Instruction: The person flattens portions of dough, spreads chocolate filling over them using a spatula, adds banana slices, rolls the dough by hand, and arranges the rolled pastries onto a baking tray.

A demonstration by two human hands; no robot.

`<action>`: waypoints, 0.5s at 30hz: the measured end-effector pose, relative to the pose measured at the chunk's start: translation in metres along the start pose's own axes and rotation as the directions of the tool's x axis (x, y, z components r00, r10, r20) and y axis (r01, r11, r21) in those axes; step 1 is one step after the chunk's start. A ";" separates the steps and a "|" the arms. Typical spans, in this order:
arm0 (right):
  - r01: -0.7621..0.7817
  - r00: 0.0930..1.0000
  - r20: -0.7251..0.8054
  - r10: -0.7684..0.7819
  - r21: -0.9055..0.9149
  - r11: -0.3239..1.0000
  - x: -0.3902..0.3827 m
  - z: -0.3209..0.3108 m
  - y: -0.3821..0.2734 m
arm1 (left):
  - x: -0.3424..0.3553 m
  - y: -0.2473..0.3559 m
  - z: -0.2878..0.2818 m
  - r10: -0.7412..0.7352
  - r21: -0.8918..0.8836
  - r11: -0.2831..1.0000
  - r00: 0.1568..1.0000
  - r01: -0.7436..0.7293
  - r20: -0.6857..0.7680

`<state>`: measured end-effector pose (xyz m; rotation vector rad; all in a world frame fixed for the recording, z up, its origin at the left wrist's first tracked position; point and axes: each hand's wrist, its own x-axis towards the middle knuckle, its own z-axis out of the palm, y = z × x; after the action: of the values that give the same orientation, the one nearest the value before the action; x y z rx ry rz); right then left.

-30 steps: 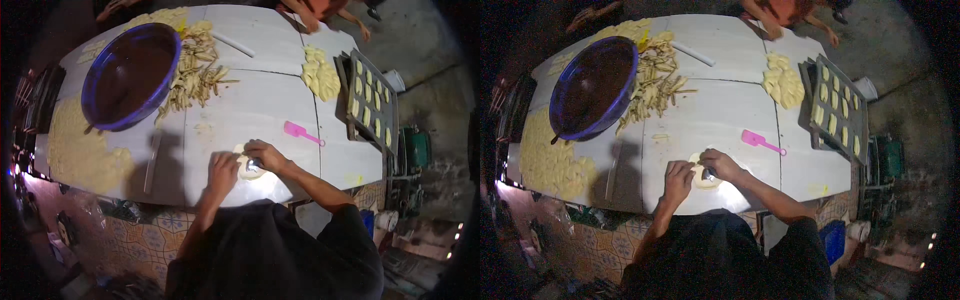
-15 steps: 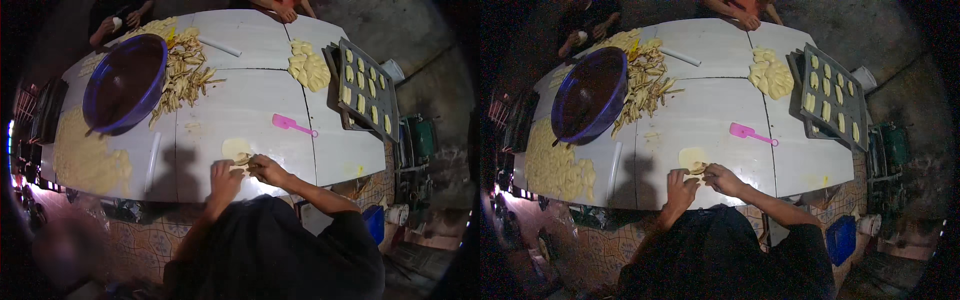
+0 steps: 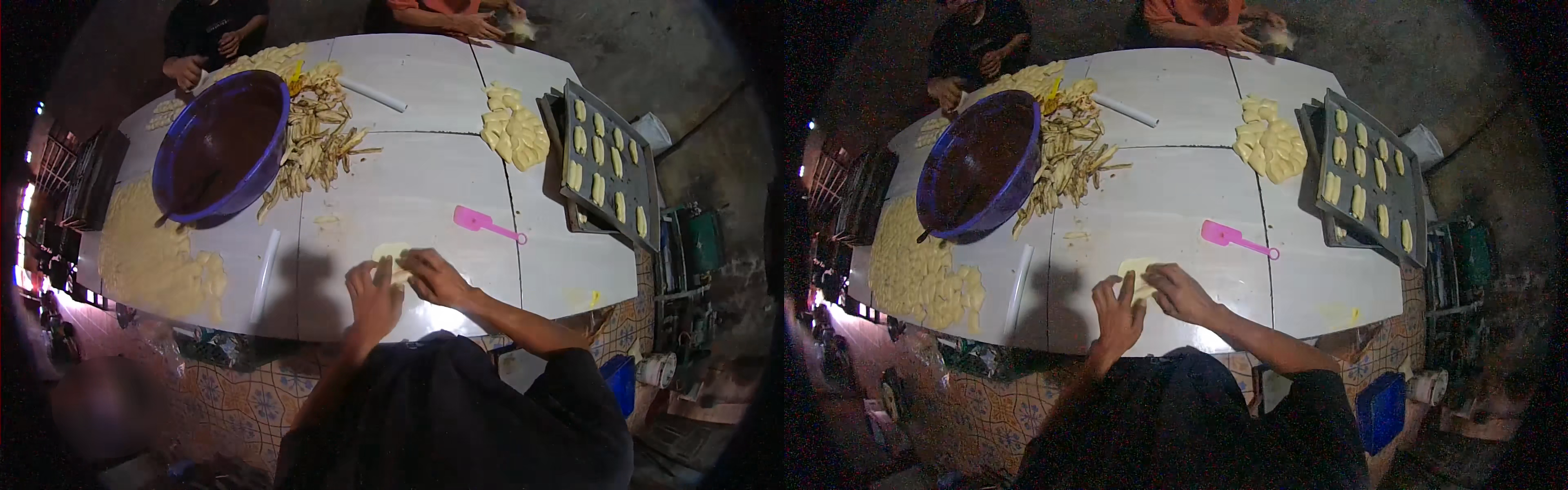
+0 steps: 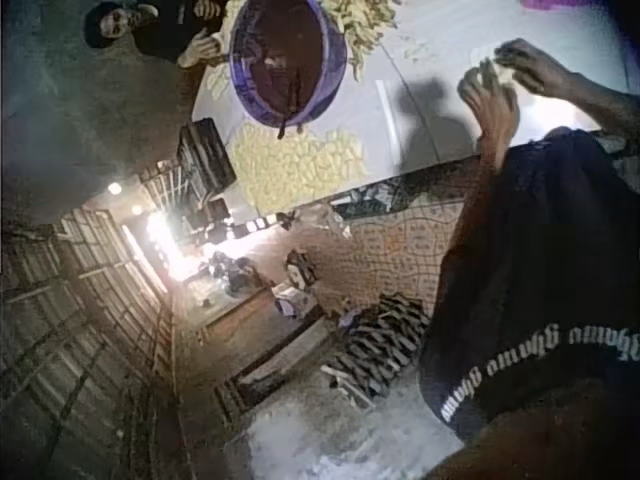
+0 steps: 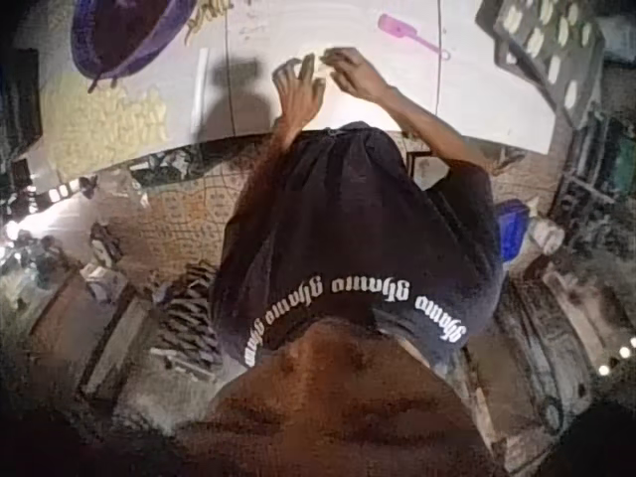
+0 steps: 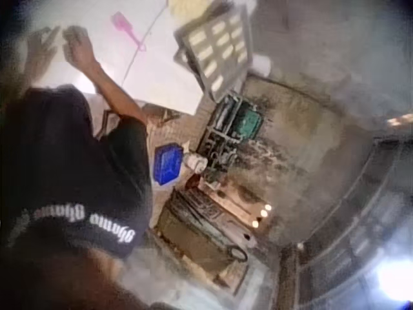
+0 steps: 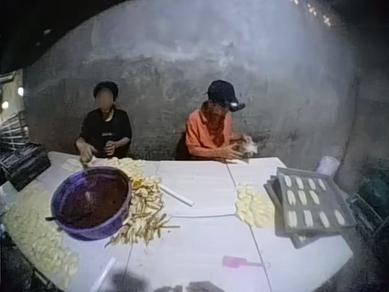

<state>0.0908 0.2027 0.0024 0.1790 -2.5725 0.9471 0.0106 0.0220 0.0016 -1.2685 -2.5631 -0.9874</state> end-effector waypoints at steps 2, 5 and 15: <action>0.029 0.990 0.136 -0.031 0.017 0.999 -0.006 0.012 0.013 | 0.001 -0.005 0.002 0.077 0.018 0.997 0.994 -0.078 0.074; -0.127 0.990 0.082 0.117 0.128 0.984 0.000 0.028 0.022 | -0.015 -0.050 0.028 0.098 0.098 0.990 0.995 -0.100 0.026; -0.360 0.915 0.015 0.403 -0.421 0.832 0.036 0.047 0.010 | 0.037 -0.033 0.035 -0.274 0.411 0.894 0.944 0.180 0.182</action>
<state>0.0401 0.1803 -0.0215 -0.4349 -2.8954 0.4966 -0.0316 0.0535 -0.0288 -1.0421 -2.9448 -0.3271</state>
